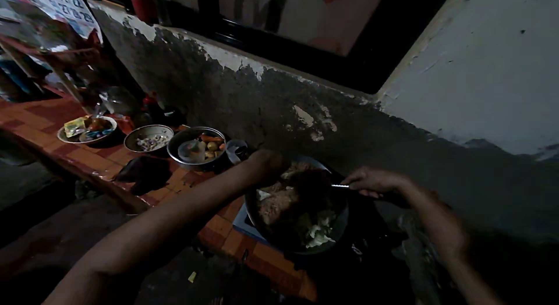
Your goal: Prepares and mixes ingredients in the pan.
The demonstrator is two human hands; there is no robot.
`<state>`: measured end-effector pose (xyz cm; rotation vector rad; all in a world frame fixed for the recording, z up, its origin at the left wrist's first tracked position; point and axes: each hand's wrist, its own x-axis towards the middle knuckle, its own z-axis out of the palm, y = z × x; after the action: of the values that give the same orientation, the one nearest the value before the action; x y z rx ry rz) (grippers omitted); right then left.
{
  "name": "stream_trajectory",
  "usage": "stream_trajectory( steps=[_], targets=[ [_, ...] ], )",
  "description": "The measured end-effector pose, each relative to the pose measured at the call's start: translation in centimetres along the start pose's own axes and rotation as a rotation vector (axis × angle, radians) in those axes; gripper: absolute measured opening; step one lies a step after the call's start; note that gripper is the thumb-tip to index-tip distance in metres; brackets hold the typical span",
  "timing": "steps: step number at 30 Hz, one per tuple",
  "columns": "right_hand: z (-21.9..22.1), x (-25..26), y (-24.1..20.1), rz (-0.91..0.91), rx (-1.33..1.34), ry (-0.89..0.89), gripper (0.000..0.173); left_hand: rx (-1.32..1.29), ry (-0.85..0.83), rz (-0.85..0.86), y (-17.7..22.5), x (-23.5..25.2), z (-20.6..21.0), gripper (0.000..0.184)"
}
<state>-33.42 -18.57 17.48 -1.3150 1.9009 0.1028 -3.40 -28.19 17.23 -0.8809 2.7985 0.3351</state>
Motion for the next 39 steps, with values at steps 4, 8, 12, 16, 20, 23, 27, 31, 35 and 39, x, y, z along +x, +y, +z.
stream_trajectory(
  steps=[4,8,12,16,20,23,27,31,35,39],
  targets=[
    [-0.4,-2.9,0.1,0.041,-0.012,0.03,0.026,0.038,-0.006,0.095,0.7,-0.4,-0.8,0.021],
    [0.5,-4.9,0.6,0.147,-0.041,0.0,0.026,0.02,-0.003,0.191,1.8,-0.8,0.4,0.018],
    [2.2,-5.7,1.0,0.208,-0.117,-0.033,0.026,0.03,-0.112,0.278,3.4,-0.4,1.9,0.018],
    [4.5,-5.3,0.2,0.251,-0.2,-0.024,0.028,0.052,-0.194,0.288,5.2,-0.1,3.6,0.022],
    [6.9,-3.2,0.8,0.188,-0.255,-0.021,0.032,0.109,-0.238,0.257,5.8,0.0,4.4,0.026],
    [8.5,-1.7,1.1,0.091,-0.318,0.017,0.033,0.144,-0.279,0.243,5.6,0.0,5.1,0.025],
    [8.6,-3.2,-2.0,0.059,-0.529,0.103,0.033,0.139,-0.282,0.225,4.6,-0.6,5.2,0.026],
    [7.7,-6.8,-6.5,0.239,-0.666,0.273,0.031,0.122,-0.222,0.159,2.7,-2.4,2.5,0.027],
    [6.6,-6.7,-6.7,0.208,-0.731,0.401,0.029,0.18,-0.133,-0.01,0.5,-2.9,1.1,0.034],
    [5.1,-4.5,-6.2,0.127,-0.696,0.524,0.026,0.172,-0.151,-0.173,-0.8,-1.8,1.9,0.033]
  ],
)
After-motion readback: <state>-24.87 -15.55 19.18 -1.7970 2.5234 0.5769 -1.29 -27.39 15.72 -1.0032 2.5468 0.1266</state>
